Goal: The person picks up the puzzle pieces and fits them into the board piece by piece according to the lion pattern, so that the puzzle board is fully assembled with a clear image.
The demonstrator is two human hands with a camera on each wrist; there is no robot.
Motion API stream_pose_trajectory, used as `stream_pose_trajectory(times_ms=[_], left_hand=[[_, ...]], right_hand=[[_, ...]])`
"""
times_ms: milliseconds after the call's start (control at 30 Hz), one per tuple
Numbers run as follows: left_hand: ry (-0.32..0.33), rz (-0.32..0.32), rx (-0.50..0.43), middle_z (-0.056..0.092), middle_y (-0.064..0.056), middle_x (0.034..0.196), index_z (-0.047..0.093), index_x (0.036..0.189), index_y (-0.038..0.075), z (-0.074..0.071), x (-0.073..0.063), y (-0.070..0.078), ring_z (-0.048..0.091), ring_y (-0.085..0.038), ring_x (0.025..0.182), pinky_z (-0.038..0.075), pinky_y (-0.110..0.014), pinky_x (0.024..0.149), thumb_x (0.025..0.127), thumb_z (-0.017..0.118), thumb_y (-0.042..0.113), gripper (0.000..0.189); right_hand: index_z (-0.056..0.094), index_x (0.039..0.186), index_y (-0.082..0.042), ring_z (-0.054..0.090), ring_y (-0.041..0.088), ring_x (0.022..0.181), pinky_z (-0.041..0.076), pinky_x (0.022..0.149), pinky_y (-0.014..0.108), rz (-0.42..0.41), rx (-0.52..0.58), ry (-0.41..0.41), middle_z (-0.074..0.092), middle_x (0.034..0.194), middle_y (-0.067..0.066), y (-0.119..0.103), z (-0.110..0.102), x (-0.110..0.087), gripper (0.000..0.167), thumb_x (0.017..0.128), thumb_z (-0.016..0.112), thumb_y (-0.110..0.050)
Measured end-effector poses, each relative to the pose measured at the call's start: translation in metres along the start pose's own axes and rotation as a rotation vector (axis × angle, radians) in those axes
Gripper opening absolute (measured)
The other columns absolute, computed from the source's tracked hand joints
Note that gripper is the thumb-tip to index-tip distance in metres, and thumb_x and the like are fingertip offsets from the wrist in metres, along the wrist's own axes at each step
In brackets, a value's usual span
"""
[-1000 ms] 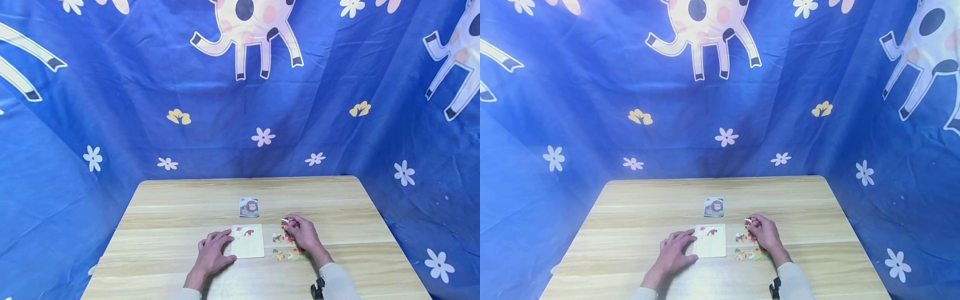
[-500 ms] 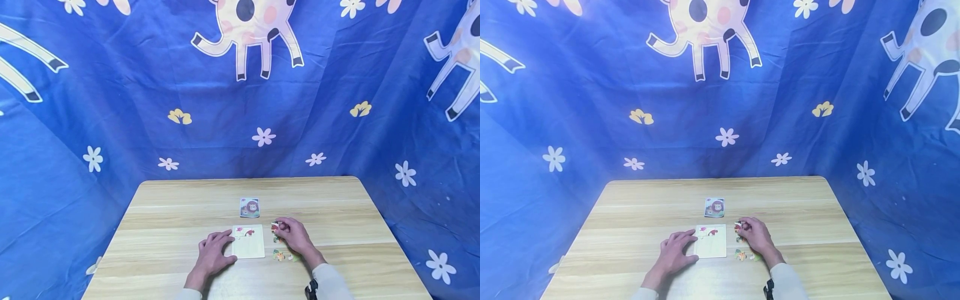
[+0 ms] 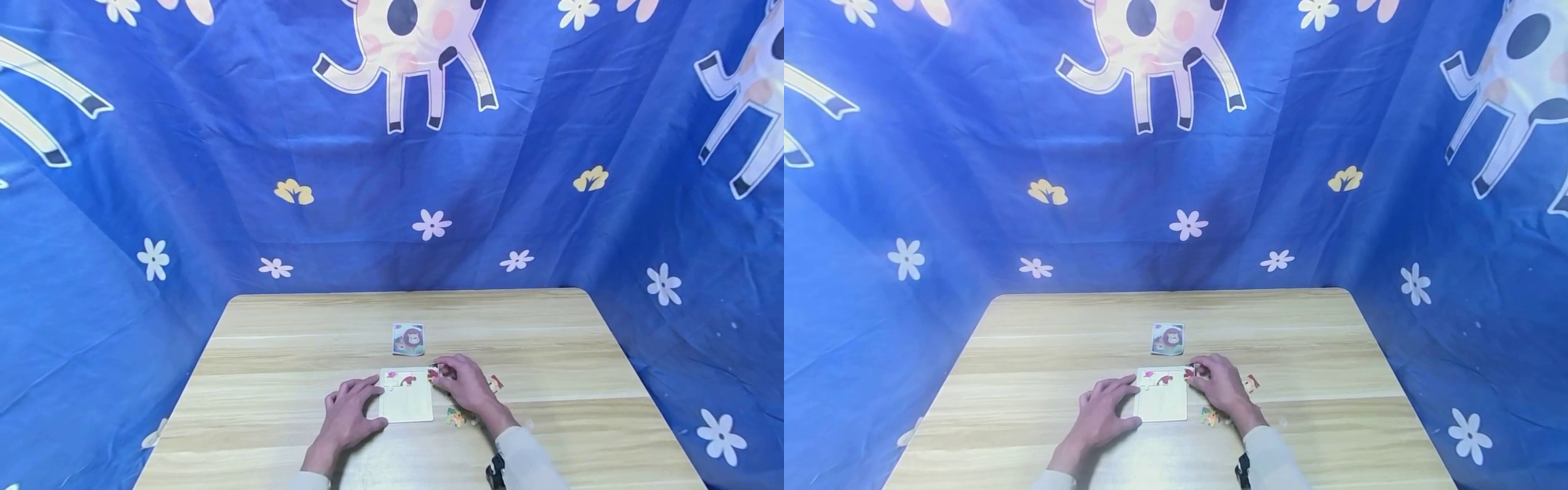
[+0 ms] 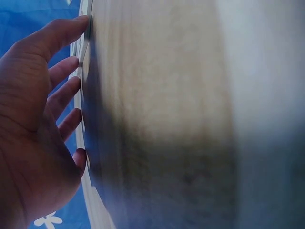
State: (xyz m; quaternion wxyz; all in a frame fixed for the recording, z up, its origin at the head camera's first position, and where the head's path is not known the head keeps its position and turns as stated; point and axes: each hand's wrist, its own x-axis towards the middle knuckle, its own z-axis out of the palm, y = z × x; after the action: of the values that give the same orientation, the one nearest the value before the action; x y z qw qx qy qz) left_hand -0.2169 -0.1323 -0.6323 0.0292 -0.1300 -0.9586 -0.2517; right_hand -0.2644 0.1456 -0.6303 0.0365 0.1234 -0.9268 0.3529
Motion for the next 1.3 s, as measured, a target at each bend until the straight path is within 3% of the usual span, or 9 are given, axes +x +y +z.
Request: stream_pose_trajectory(times_ms=[467, 1033, 1300], left_hand=[[0.006, 0.005, 0.007, 0.054, 0.01, 0.141, 0.066, 0.116, 0.027, -0.007, 0.007, -0.002, 0.045, -0.022, 0.125, 0.033, -0.055, 0.097, 0.065, 0.079, 0.048, 0.057], [-0.014, 0.006, -0.007, 0.054, 0.009, 0.141, 0.066, 0.115, 0.027, -0.007, 0.002, -0.001, 0.046, -0.023, 0.124, 0.034, -0.057, 0.095, 0.065, 0.079, 0.049, 0.056], [-0.009, 0.011, 0.005, 0.055, 0.009, 0.14, 0.066, 0.114, 0.028, -0.01, -0.002, -0.002, 0.046, -0.022, 0.123, 0.034, -0.056, 0.094, 0.064, 0.079, 0.048, 0.056]], right_hand=[[0.068, 0.117, -0.028, 0.051, 0.01, 0.09, 0.043, 0.084, 0.035, -0.001, -0.11, -0.024, 0.059, 0.093, -0.008, -0.022, 0.012, 0.01, 0.039, 0.08, 0.075, -0.038], [0.067, 0.119, -0.029, 0.047, 0.007, 0.09, 0.036, 0.077, 0.027, 0.059, -0.162, -0.047, 0.056, 0.093, -0.01, -0.027, 0.02, 0.005, 0.041, 0.081, 0.072, -0.043], [0.067, 0.118, -0.031, 0.05, 0.008, 0.094, 0.033, 0.075, 0.026, 0.045, -0.187, -0.047, 0.059, 0.099, -0.013, -0.026, 0.021, 0.0, 0.041, 0.08, 0.071, -0.047]])
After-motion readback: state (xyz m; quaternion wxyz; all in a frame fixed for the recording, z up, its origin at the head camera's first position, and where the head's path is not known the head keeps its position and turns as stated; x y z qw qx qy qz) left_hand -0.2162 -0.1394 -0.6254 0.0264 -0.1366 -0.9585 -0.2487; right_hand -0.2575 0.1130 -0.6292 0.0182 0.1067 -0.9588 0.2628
